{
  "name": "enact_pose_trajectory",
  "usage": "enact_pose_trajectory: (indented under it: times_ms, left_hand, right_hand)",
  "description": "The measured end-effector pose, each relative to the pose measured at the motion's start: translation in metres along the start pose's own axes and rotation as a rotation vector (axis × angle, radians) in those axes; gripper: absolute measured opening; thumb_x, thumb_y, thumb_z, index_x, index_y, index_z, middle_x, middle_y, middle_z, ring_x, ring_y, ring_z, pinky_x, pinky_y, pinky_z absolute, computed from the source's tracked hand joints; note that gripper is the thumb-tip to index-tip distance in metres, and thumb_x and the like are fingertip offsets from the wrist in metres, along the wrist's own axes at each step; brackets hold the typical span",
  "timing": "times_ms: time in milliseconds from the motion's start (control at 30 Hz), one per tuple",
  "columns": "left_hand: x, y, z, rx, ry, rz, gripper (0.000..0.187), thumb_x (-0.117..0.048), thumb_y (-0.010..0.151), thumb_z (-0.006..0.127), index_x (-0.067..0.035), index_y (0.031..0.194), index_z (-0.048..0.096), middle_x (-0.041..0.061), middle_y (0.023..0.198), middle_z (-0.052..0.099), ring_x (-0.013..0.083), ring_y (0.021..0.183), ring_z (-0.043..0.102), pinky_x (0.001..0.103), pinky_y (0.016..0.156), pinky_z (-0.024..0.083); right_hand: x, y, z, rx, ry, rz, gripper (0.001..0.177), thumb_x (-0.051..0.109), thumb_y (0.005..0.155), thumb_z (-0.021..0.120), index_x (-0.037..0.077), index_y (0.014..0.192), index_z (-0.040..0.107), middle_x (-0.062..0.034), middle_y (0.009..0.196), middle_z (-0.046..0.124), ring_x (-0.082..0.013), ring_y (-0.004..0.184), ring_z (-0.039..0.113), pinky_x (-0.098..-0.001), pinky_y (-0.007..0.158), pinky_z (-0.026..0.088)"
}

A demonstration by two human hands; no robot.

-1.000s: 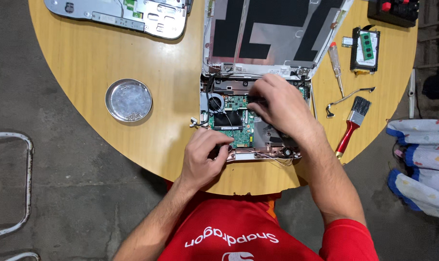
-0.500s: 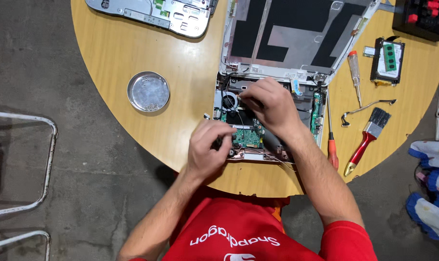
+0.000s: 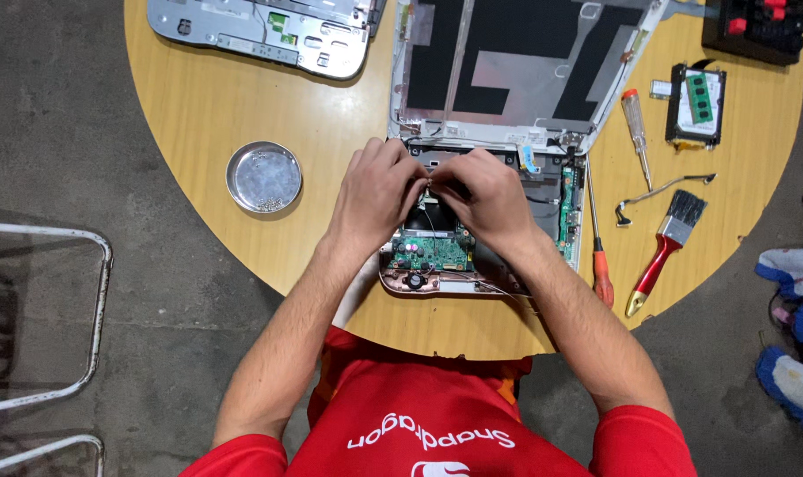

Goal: The person cleans a small green circuit board with a brush, then places it into the laptop chassis. They use a screwdriver to secure the board with screws and connect a small wire to the motherboard.

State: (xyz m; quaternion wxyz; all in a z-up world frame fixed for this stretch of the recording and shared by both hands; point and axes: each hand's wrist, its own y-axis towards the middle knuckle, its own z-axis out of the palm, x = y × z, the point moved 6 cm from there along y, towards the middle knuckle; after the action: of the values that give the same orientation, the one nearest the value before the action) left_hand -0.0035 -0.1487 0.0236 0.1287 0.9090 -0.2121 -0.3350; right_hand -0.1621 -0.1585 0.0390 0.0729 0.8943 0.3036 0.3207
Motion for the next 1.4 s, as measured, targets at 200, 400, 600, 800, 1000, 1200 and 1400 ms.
enact_pose_trajectory:
  times_ms: [200, 400, 600, 800, 1000, 1200, 1400]
  left_hand:
    - [0.006, 0.001, 0.016, 0.05, 0.147, 0.035, 0.009, -0.024, 0.094, 0.07, -0.017, 0.094, 0.064, 0.001, 0.091, 0.049, 0.0247, 0.092, 0.052, 0.04, 0.079, 0.045]
    - [0.001, 0.005, 0.018, 0.046, 0.264, 0.075, 0.018, -0.023, 0.088, 0.076, -0.015, 0.089, 0.061, 0.001, 0.09, 0.048, 0.0241, 0.09, 0.053, 0.04, 0.074, 0.045]
    - [-0.004, 0.015, 0.018, 0.106, 0.385, 0.136, 0.012, -0.02, 0.095, 0.065, -0.015, 0.086, 0.061, 0.002, 0.089, 0.049, 0.0238, 0.087, 0.051, 0.038, 0.071, 0.042]
    - [-0.008, 0.023, 0.02, 0.112, 0.459, 0.223, 0.012, -0.019, 0.093, 0.061, -0.015, 0.082, 0.062, 0.004, 0.088, 0.051, 0.0254, 0.088, 0.053, 0.038, 0.07, 0.042]
    - [-0.005, 0.029, 0.023, 0.203, 0.414, 0.245, 0.014, -0.016, 0.096, 0.054, -0.017, 0.09, 0.067, 0.005, 0.089, 0.053, 0.0265, 0.09, 0.055, 0.039, 0.07, 0.045]
    - [0.003, 0.029, 0.029, 0.234, 0.403, 0.221, 0.014, -0.019, 0.098, 0.055, -0.017, 0.091, 0.067, 0.004, 0.088, 0.055, 0.0255, 0.09, 0.057, 0.038, 0.071, 0.047]
    - [0.003, 0.033, 0.022, 0.324, 0.301, 0.187, 0.012, -0.021, 0.095, 0.061, -0.012, 0.092, 0.069, 0.007, 0.09, 0.06, 0.0274, 0.095, 0.06, 0.039, 0.074, 0.052]
  right_hand:
    - [0.005, -0.004, -0.013, -0.022, -0.015, -0.069, 0.015, 0.005, 0.091, 0.078, 0.019, 0.097, 0.073, 0.0014, 0.1, 0.072, -0.026, 0.095, 0.068, -0.0382, 0.083, 0.057]
    - [0.008, -0.008, -0.013, -0.007, 0.02, -0.089, 0.013, 0.001, 0.095, 0.072, 0.014, 0.097, 0.074, -0.0021, 0.102, 0.071, -0.0291, 0.096, 0.067, -0.0396, 0.085, 0.057]
    - [0.001, -0.01, -0.01, 0.026, 0.012, -0.09, 0.012, 0.005, 0.099, 0.069, 0.016, 0.101, 0.076, -0.0008, 0.105, 0.069, -0.0276, 0.098, 0.066, -0.0385, 0.087, 0.056]
    - [-0.002, -0.011, -0.008, 0.06, -0.003, -0.096, 0.013, 0.004, 0.099, 0.068, 0.015, 0.101, 0.075, -0.0013, 0.107, 0.068, -0.028, 0.1, 0.065, -0.0396, 0.088, 0.056]
    - [-0.005, -0.009, -0.007, 0.099, 0.008, -0.08, 0.01, 0.006, 0.098, 0.069, 0.015, 0.101, 0.074, -0.001, 0.108, 0.067, -0.0286, 0.102, 0.065, -0.0401, 0.087, 0.056]
    - [-0.007, -0.01, -0.002, 0.111, -0.033, -0.129, 0.012, 0.006, 0.099, 0.067, 0.016, 0.1, 0.075, -0.0001, 0.109, 0.066, -0.0271, 0.103, 0.065, -0.0383, 0.088, 0.056]
    - [-0.004, -0.005, -0.007, 0.153, -0.023, -0.121, 0.014, 0.002, 0.097, 0.068, 0.014, 0.099, 0.076, -0.0011, 0.108, 0.067, -0.0284, 0.101, 0.066, -0.039, 0.09, 0.056]
